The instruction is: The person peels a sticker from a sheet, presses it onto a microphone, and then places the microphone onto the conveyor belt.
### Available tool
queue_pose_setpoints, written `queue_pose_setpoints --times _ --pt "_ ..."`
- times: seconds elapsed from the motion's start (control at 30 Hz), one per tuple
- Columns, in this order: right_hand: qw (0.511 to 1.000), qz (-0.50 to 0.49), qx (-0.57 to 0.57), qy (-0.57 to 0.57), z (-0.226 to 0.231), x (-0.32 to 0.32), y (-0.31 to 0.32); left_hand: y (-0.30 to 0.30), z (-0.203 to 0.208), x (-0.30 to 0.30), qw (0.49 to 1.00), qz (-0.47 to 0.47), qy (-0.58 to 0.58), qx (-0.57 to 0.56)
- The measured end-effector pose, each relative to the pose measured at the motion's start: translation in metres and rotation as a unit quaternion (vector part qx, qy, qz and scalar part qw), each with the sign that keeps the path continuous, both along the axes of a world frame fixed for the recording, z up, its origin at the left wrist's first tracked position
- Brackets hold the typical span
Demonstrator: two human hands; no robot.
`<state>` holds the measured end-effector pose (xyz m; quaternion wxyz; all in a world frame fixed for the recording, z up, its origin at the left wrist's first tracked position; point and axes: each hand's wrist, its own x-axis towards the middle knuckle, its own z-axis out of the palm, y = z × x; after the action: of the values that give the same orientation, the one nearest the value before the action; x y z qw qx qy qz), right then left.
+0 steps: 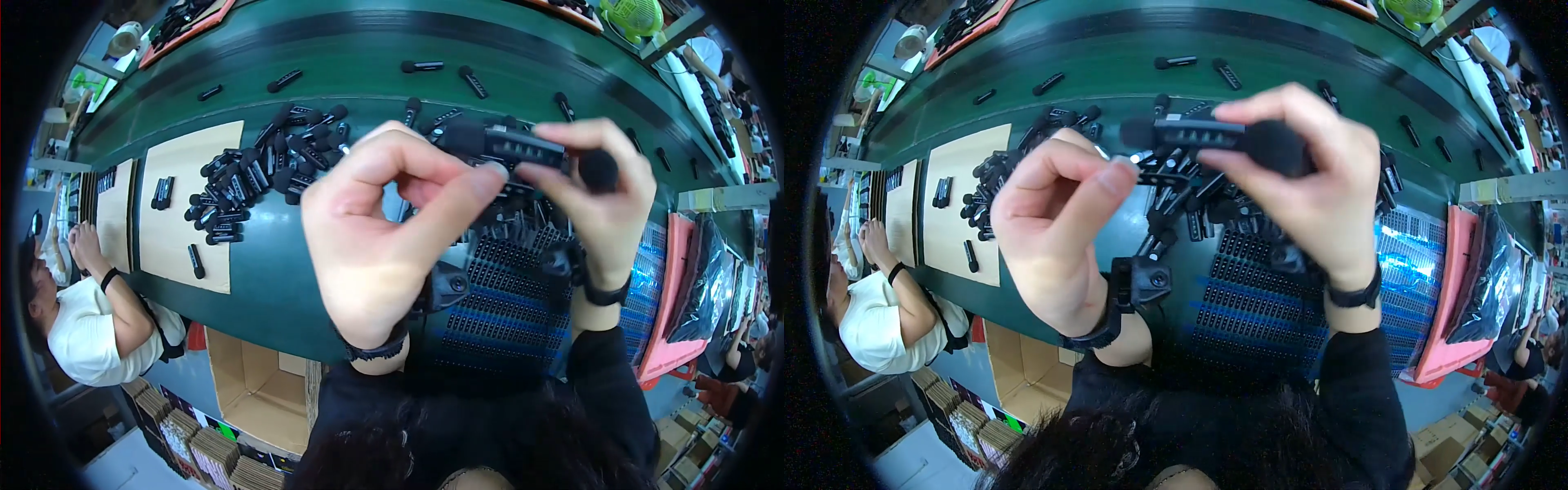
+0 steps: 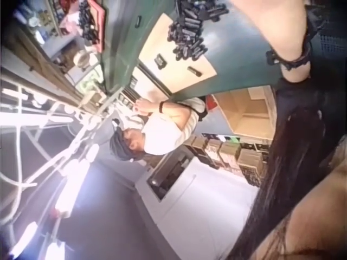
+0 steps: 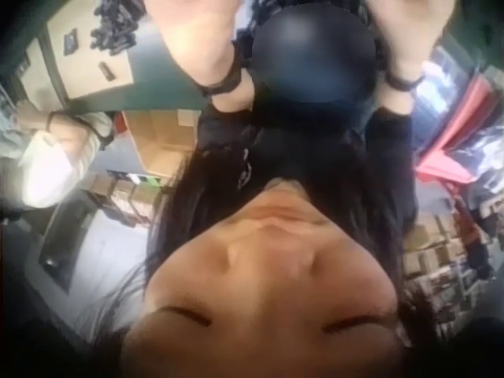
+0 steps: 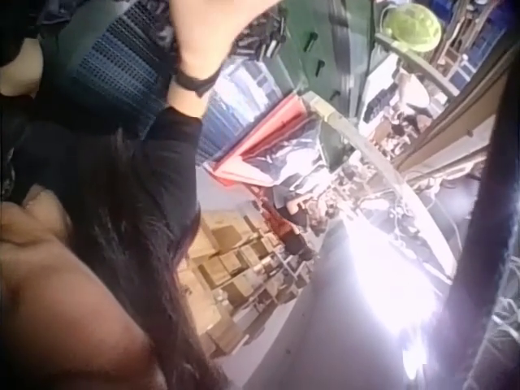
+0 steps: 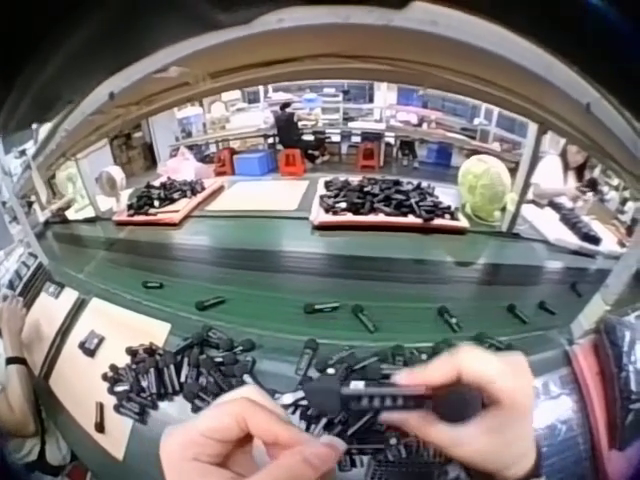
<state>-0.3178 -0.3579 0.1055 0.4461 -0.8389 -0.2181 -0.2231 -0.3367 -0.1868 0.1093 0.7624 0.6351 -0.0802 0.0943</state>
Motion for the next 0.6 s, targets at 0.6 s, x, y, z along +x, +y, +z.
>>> queue_pose_setpoints --times 0.6 --pt "0.996 -0.029 0.064 -0.058 -0.015 -0.028 -0.022 -0.039 -0.012 0.002 0.998 -0.035 -0.029 0.041"
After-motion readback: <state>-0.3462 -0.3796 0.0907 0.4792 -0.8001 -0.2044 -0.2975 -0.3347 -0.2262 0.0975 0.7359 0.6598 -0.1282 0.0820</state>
